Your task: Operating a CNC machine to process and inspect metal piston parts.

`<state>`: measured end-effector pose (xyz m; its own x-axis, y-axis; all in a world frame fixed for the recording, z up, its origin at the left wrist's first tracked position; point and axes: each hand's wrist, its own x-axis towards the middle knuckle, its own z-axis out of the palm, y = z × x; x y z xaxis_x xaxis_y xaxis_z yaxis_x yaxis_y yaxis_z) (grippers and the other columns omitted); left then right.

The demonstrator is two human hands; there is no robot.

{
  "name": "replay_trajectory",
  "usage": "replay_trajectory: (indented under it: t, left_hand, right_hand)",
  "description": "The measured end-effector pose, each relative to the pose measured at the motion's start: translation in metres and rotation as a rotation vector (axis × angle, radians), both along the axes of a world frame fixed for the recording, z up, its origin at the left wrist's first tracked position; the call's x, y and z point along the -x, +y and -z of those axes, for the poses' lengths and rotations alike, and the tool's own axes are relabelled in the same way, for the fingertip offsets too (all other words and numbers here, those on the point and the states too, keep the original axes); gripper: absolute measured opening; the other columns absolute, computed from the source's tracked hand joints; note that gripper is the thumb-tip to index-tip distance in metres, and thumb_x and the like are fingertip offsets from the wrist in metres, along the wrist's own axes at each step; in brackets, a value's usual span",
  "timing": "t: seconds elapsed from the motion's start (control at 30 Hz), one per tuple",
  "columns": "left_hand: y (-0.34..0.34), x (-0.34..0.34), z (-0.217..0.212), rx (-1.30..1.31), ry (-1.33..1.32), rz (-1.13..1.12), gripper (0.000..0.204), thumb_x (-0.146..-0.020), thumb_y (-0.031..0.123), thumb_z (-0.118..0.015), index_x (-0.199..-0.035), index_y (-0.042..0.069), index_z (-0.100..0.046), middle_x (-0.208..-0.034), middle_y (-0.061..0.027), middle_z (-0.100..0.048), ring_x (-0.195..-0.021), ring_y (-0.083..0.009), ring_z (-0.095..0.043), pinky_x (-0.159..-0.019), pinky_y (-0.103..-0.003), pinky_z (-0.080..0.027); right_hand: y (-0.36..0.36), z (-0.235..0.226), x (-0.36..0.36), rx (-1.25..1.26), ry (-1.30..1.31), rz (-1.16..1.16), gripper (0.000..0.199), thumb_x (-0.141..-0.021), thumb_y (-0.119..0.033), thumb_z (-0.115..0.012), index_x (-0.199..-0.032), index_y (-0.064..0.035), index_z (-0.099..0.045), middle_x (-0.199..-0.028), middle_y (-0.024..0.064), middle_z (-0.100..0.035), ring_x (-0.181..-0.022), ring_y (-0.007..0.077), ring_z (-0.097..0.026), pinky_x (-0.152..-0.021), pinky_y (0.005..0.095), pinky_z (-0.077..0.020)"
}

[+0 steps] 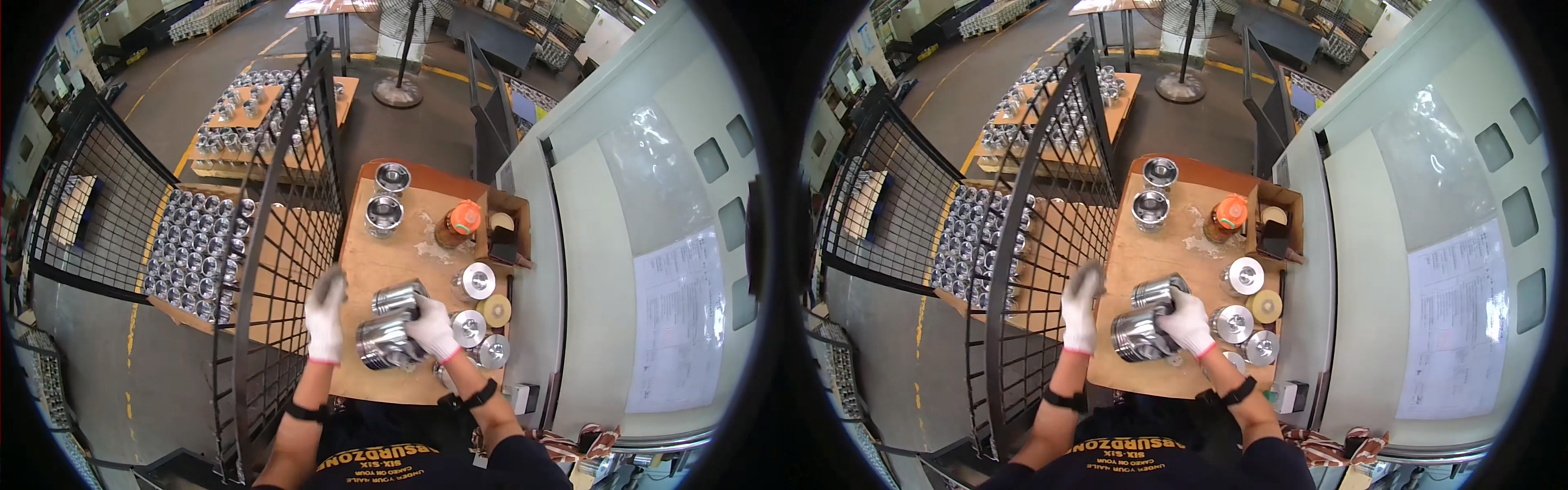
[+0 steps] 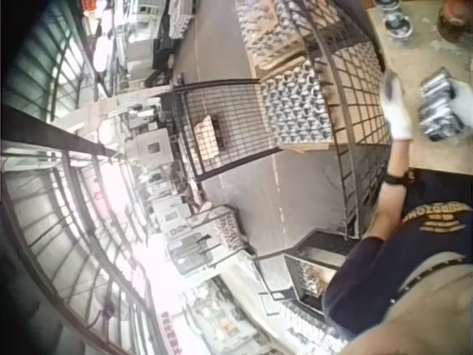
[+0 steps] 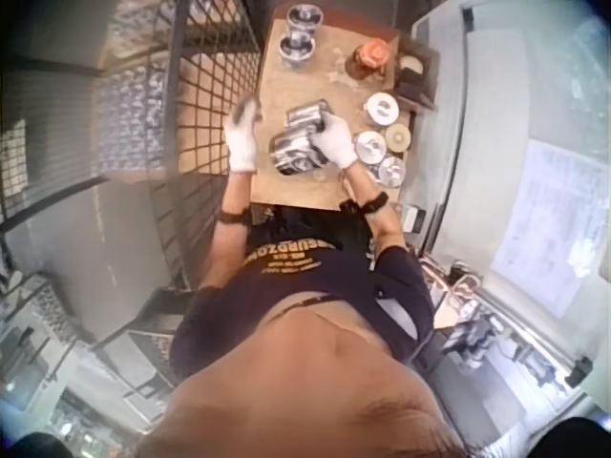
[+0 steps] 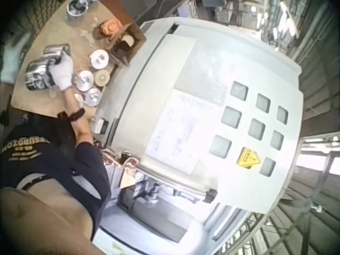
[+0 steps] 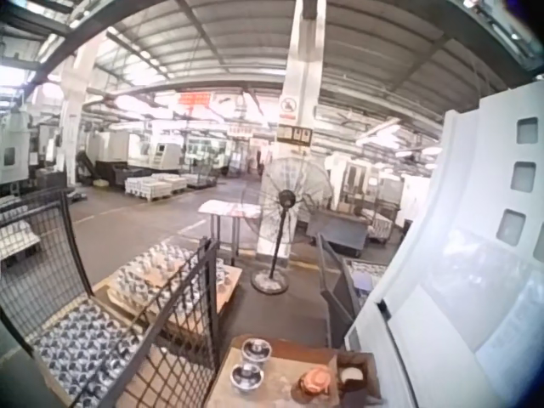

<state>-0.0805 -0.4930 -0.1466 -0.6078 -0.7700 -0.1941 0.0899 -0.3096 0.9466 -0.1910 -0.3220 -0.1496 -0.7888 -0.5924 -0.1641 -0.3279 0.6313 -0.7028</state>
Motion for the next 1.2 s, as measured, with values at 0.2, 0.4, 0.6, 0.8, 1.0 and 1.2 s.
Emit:
replay_trajectory:
  t: [0.2,0.4,0.6,0.8,1.0,1.2]
  left_hand:
    - [-0.048,0.150,0.017,1.100,-0.419,0.283,0.063,-0.082,0.031,-0.075,-0.135,0.003,-0.056,-0.129,-0.0166,-0.062,-0.119,-0.0317,-0.059,-0.099,-0.042,-0.047]
    - [-0.080,0.259,0.046,1.844,-0.656,0.589,0.056,-0.084,0.025,-0.063,-0.136,0.009,-0.053,-0.135,-0.0160,-0.056,-0.128,-0.0301,-0.050,-0.111,-0.045,-0.033]
    - [-0.096,0.299,0.069,1.759,-0.750,0.815,0.058,-0.073,0.006,-0.065,-0.131,0.012,-0.056,-0.125,-0.0164,-0.059,-0.114,-0.0359,-0.058,-0.097,-0.045,-0.047]
    - [-0.104,0.299,0.076,1.929,-0.751,0.813,0.041,-0.076,0.006,-0.065,-0.117,0.013,-0.065,-0.108,-0.0139,-0.065,-0.101,-0.0335,-0.063,-0.086,-0.043,-0.051]
    - [-0.074,0.250,0.077,1.782,-0.744,0.691,0.023,-0.076,0.013,-0.065,-0.098,0.013,-0.070,-0.101,-0.0140,-0.069,-0.097,-0.0318,-0.065,-0.083,-0.043,-0.051]
    - [0.016,0.104,0.048,1.460,-0.773,0.494,0.033,-0.072,0.011,-0.064,-0.104,0.013,-0.067,-0.099,-0.0123,-0.064,-0.101,-0.0311,-0.059,-0.088,-0.045,-0.044]
  right_hand:
    - [0.092,-0.043,-0.013,1.088,-1.225,0.613,0.032,-0.084,-0.015,-0.071,-0.107,0.0064,-0.068,-0.097,0.0087,-0.073,-0.089,0.0136,-0.066,-0.079,0.0320,-0.0549]
    - [0.151,-0.039,-0.045,0.893,-0.992,0.767,0.032,-0.083,-0.014,-0.073,-0.107,0.0064,-0.068,-0.097,0.0085,-0.073,-0.088,0.0132,-0.066,-0.079,0.0316,-0.0549]
    - [0.178,-0.036,-0.063,0.688,-0.893,0.871,0.033,-0.082,-0.013,-0.074,-0.107,0.0064,-0.068,-0.097,0.0083,-0.073,-0.088,0.0128,-0.066,-0.080,0.0312,-0.0549]
    - [0.190,-0.038,-0.064,0.569,-0.842,0.864,0.033,-0.080,-0.012,-0.075,-0.107,0.0063,-0.068,-0.097,0.0082,-0.073,-0.088,0.0125,-0.066,-0.080,0.0308,-0.0549]
    - [0.201,-0.046,-0.069,0.445,-0.771,0.787,0.034,-0.079,-0.012,-0.077,-0.106,0.0063,-0.069,-0.097,0.0080,-0.073,-0.088,0.0121,-0.066,-0.080,0.0304,-0.0549]
    - [0.207,-0.069,-0.079,0.311,-0.640,0.653,0.035,-0.078,-0.011,-0.078,-0.106,0.0063,-0.069,-0.097,0.0078,-0.073,-0.087,0.0118,-0.065,-0.080,0.0299,-0.0549]
